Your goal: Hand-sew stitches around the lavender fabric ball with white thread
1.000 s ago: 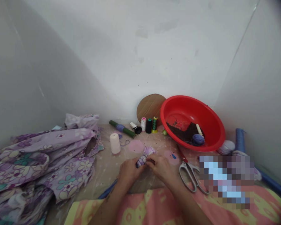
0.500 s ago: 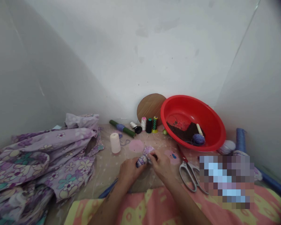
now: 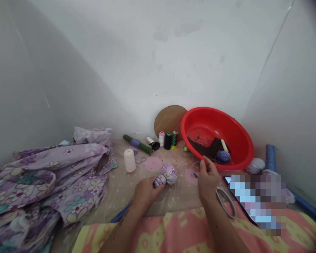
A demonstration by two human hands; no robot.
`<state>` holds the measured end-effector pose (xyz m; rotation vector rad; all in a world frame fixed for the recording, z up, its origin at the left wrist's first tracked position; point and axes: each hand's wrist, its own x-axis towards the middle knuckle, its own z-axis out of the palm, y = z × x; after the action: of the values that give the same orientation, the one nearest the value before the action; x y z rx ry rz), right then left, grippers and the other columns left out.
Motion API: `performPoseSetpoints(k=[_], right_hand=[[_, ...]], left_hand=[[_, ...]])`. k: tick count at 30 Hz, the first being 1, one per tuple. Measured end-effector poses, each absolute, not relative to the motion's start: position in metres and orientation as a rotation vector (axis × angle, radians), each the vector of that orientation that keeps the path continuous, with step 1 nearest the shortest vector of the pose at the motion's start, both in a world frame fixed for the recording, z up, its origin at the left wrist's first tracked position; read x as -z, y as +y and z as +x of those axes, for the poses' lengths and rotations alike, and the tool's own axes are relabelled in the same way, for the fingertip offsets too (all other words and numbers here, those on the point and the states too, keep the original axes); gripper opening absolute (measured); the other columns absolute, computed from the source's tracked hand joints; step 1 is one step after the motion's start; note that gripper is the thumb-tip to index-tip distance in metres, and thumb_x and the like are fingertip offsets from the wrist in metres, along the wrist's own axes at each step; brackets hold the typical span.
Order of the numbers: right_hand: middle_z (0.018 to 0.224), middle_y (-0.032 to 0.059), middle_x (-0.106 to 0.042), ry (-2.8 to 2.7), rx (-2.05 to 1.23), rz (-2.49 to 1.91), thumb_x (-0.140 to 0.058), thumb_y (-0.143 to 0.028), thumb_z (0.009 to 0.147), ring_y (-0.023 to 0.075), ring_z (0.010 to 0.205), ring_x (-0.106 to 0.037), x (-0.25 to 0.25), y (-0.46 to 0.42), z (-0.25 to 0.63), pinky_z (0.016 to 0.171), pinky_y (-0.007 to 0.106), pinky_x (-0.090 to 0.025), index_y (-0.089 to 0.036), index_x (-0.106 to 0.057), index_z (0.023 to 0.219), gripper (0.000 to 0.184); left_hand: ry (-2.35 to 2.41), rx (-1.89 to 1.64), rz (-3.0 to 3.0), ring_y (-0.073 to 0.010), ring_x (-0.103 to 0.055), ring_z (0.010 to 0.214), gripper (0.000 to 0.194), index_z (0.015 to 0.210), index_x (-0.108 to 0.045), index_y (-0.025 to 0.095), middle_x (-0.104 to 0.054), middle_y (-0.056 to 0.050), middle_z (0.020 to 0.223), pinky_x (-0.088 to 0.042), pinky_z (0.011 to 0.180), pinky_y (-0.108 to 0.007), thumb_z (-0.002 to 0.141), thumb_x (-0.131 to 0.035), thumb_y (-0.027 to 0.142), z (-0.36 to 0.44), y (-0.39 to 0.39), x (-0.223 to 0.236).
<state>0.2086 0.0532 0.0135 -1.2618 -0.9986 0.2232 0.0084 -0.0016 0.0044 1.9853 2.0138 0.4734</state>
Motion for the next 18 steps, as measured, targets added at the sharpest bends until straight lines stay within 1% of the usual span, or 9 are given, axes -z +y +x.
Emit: performPoseSetpoints(k=[2, 5, 6, 9, 13, 15, 18], right_hand=[[0.074, 0.0056, -0.061, -1.139, -0.201, -1.276, -0.044, -0.040, 0.074, 0.0155, 0.066, -0.052, -0.013, 0.052, 0.206, 0.061, 0.026, -0.039, -0.014, -0.060, 0.085, 0.032], [0.067, 0.0035, -0.061, -1.503, -0.229, -1.225, -0.047, -0.037, 0.073, 0.0148, 0.062, -0.053, -0.012, 0.046, 0.193, 0.060, 0.025, -0.039, -0.017, -0.061, 0.070, 0.025], [0.066, 0.0028, -0.061, -1.637, -0.264, -1.187, -0.048, -0.036, 0.073, 0.0144, 0.061, -0.053, -0.012, 0.043, 0.188, 0.059, 0.024, -0.039, -0.018, -0.061, 0.069, 0.023], [0.074, 0.0017, -0.064, -1.965, -0.385, -1.136, -0.049, -0.030, 0.073, 0.0142, 0.065, -0.056, -0.013, 0.033, 0.172, 0.062, 0.024, -0.040, -0.021, -0.062, 0.077, 0.017], [0.079, 0.0019, -0.065, -2.164, -0.376, -1.258, -0.047, -0.023, 0.073, 0.0153, 0.070, -0.058, -0.012, 0.026, 0.158, 0.061, 0.024, -0.039, -0.022, -0.060, 0.088, 0.020], [0.077, 0.0024, -0.065, -2.214, -0.322, -1.321, -0.045, -0.021, 0.073, 0.0159, 0.069, -0.058, -0.009, 0.025, 0.155, 0.060, 0.024, -0.038, -0.023, -0.061, 0.085, 0.019], [0.073, 0.0032, -0.065, -2.215, -0.255, -1.356, -0.044, -0.021, 0.074, 0.0161, 0.067, -0.057, -0.006, 0.025, 0.152, 0.059, 0.024, -0.037, -0.021, -0.062, 0.076, 0.018]], left_hand=[[2.023, -0.450, 1.990, -0.0192, -0.056, 0.079, 0.047, 0.097, -0.059, 0.023, -0.064, -0.006, 0.087, -0.032, 0.059, -0.023, 0.073, -0.035, 0.056, 0.009, -0.002, -0.005], [2.031, -0.433, 1.990, -0.0190, -0.056, 0.081, 0.047, 0.098, -0.059, 0.026, -0.064, -0.005, 0.089, -0.032, 0.061, -0.024, 0.074, -0.033, 0.056, 0.009, -0.002, -0.005], [2.031, -0.441, 1.985, -0.0189, -0.056, 0.081, 0.046, 0.099, -0.059, 0.026, -0.064, -0.004, 0.089, -0.032, 0.061, -0.024, 0.074, -0.034, 0.056, 0.009, -0.002, -0.005], [2.020, -0.484, 1.971, -0.0188, -0.057, 0.080, 0.045, 0.098, -0.059, 0.026, -0.065, -0.004, 0.088, -0.032, 0.059, -0.023, 0.074, -0.035, 0.055, 0.008, -0.002, -0.003], [2.015, -0.492, 1.964, -0.0189, -0.057, 0.081, 0.044, 0.095, -0.060, 0.026, -0.065, -0.005, 0.088, -0.032, 0.060, -0.023, 0.073, -0.035, 0.056, 0.009, -0.002, -0.004], [2.021, -0.483, 1.959, -0.0192, -0.057, 0.082, 0.045, 0.094, -0.060, 0.026, -0.065, -0.005, 0.087, -0.032, 0.060, -0.023, 0.073, -0.035, 0.056, 0.009, -0.002, -0.005], [2.033, -0.483, 1.968, -0.0201, -0.057, 0.081, 0.046, 0.094, -0.061, 0.025, -0.065, -0.005, 0.086, -0.032, 0.060, -0.023, 0.073, -0.035, 0.057, 0.009, -0.002, -0.006]])
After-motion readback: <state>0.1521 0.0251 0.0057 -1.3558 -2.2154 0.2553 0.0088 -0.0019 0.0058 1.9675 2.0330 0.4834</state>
